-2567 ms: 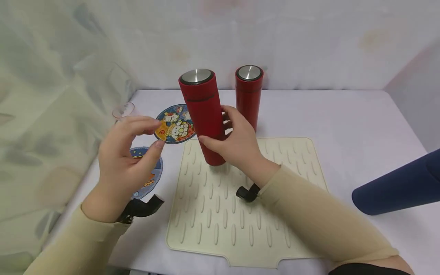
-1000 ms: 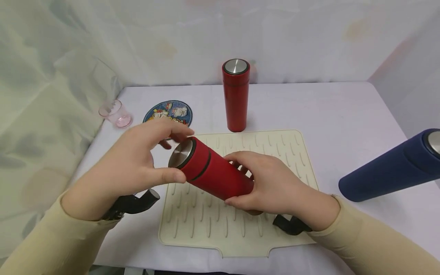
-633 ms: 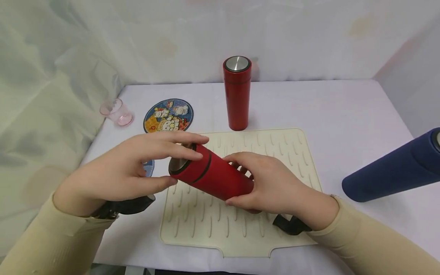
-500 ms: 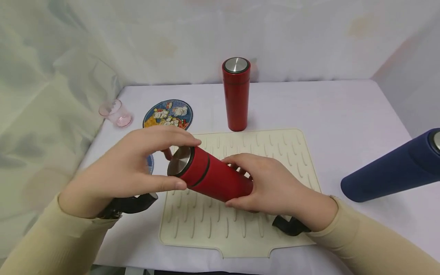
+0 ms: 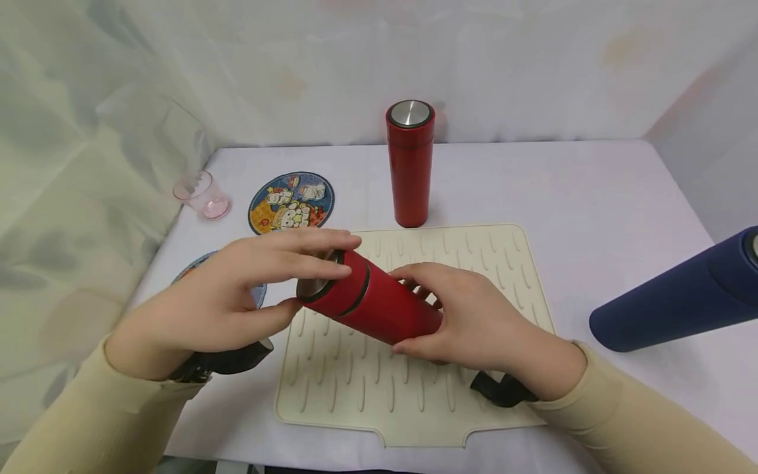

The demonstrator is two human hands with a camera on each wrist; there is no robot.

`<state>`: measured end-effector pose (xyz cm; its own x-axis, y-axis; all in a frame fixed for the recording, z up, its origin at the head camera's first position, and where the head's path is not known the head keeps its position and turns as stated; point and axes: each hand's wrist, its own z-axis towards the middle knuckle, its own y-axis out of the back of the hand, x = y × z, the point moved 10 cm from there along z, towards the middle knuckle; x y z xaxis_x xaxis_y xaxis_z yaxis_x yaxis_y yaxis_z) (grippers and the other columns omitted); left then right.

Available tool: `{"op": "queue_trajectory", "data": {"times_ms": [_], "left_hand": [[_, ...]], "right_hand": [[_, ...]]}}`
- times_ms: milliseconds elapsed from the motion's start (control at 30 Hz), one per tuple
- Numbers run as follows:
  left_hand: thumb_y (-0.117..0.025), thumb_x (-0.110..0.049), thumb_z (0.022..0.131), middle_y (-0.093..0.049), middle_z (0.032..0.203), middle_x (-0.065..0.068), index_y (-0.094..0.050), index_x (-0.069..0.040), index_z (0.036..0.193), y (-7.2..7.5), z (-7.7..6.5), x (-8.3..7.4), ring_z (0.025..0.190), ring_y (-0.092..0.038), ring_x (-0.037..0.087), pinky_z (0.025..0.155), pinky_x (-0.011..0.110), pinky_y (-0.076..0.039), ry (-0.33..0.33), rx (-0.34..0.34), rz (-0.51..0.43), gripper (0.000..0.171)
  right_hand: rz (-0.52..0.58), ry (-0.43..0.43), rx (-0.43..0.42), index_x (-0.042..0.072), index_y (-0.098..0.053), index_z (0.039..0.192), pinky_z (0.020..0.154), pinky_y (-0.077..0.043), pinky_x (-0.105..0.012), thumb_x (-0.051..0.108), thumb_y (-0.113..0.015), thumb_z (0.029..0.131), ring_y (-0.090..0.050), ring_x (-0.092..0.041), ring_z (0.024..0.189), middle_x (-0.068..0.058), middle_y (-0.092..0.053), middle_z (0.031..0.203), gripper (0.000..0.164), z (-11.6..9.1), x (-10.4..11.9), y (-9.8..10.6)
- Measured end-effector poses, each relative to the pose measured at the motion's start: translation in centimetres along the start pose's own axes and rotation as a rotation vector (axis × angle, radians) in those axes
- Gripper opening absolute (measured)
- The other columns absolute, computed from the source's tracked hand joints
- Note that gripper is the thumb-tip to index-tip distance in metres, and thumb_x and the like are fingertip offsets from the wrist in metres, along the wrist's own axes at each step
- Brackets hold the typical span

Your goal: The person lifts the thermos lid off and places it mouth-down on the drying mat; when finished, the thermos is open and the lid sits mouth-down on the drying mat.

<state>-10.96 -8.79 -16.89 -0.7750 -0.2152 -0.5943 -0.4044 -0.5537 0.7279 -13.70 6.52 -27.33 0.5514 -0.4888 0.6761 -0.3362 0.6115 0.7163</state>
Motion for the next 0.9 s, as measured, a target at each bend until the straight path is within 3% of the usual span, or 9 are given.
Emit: {"op": "queue_trajectory", "data": {"times_ms": [133,233,300,367,500,567,633,767,900], "left_hand": [[-0.08,-0.026,0.085,-0.065,0.125,-0.002,-0.066,-0.013,0.131,0.7,-0.1,0.9,0.109,-0.06,0.009,0.082,0.028,-0.053,0.086,-0.114,0.164,0.05],[-0.069,-0.06,0.089,-0.065,0.104,-0.006,-0.067,-0.015,0.128,0.7,-0.2,1.3,0.087,-0.057,0.006,0.068,0.026,-0.052,0.128,-0.154,0.38,0.06],[-0.059,-0.07,0.09,-0.065,0.104,-0.006,-0.067,-0.016,0.13,0.5,-0.2,1.3,0.089,-0.058,0.006,0.072,0.028,-0.052,0.129,-0.155,0.459,0.067],[-0.062,-0.063,0.092,-0.065,0.119,-0.003,-0.063,-0.015,0.136,0.3,-0.3,1.1,0.106,-0.06,0.009,0.084,0.032,-0.053,0.107,-0.132,0.389,0.065],[-0.07,-0.013,0.087,-0.047,0.154,0.004,-0.056,-0.01,0.144,-0.2,-0.3,-0.1,0.145,-0.04,0.02,0.112,0.041,-0.041,0.012,-0.027,0.069,0.058],[-0.06,0.005,0.081,-0.044,0.157,0.008,-0.057,-0.007,0.142,-0.5,-0.3,-0.8,0.149,-0.034,0.024,0.116,0.043,-0.037,-0.034,0.016,-0.019,0.062],[-0.052,0.012,0.078,-0.046,0.155,0.01,-0.06,-0.006,0.139,-0.6,-0.2,-1.1,0.148,-0.036,0.025,0.113,0.04,-0.041,-0.056,0.022,-0.031,0.064],[-0.067,0.002,0.082,-0.057,0.143,0.007,-0.063,-0.008,0.135,-0.1,-0.3,-0.7,0.132,-0.052,0.019,0.093,0.032,-0.052,-0.003,-0.063,0.03,0.054],[-0.079,-0.045,0.085,-0.062,0.119,-0.005,-0.065,-0.013,0.128,0.2,-0.5,0.5,0.108,-0.055,0.008,0.082,0.027,-0.052,0.108,-0.137,0.179,0.055]], "right_hand": [[-0.014,-0.007,0.002,0.027,-0.059,0.133,0.077,-0.058,-0.031,0.036,-0.094,0.069,-0.062,-0.001,0.096,0.02,-0.064,0.116,0.073,-0.1,0.1,0.0],[-0.035,-0.003,0.002,0.026,-0.059,0.134,0.077,-0.058,-0.033,0.037,-0.094,0.069,-0.062,-0.001,0.097,0.02,-0.064,0.116,0.075,-0.2,0.2,-0.1],[-0.039,-0.004,0.004,0.026,-0.059,0.134,0.077,-0.058,-0.032,0.039,-0.094,0.069,-0.062,-0.002,0.097,0.019,-0.064,0.117,0.075,-0.3,0.3,-0.1],[-0.033,-0.009,0.002,0.027,-0.06,0.133,0.076,-0.057,-0.031,0.039,-0.094,0.069,-0.062,-0.001,0.097,0.02,-0.064,0.117,0.074,-0.3,0.2,-0.1],[-0.026,-0.004,-0.024,0.027,-0.06,0.133,0.076,-0.057,-0.03,0.039,-0.094,0.069,-0.063,-0.001,0.096,0.019,-0.065,0.117,0.074,-0.5,0.2,0.3],[-0.036,0.01,-0.037,0.026,-0.06,0.133,0.076,-0.058,-0.031,0.039,-0.094,0.069,-0.064,-0.002,0.096,0.017,-0.066,0.118,0.074,-0.6,0.3,0.5],[-0.042,0.02,-0.045,0.025,-0.061,0.134,0.076,-0.058,-0.031,0.039,-0.094,0.069,-0.065,-0.003,0.097,0.016,-0.066,0.119,0.074,-0.7,0.4,0.6],[-0.036,0.034,-0.049,0.026,-0.061,0.134,0.076,-0.058,-0.031,0.038,-0.094,0.069,-0.065,-0.003,0.097,0.017,-0.066,0.12,0.074,-0.8,0.6,0.5],[-0.033,0.033,-0.038,0.029,-0.06,0.135,0.077,-0.057,-0.029,0.037,-0.095,0.067,-0.063,-0.001,0.098,0.02,-0.064,0.121,0.077,-0.8,0.9,0.2]]}}
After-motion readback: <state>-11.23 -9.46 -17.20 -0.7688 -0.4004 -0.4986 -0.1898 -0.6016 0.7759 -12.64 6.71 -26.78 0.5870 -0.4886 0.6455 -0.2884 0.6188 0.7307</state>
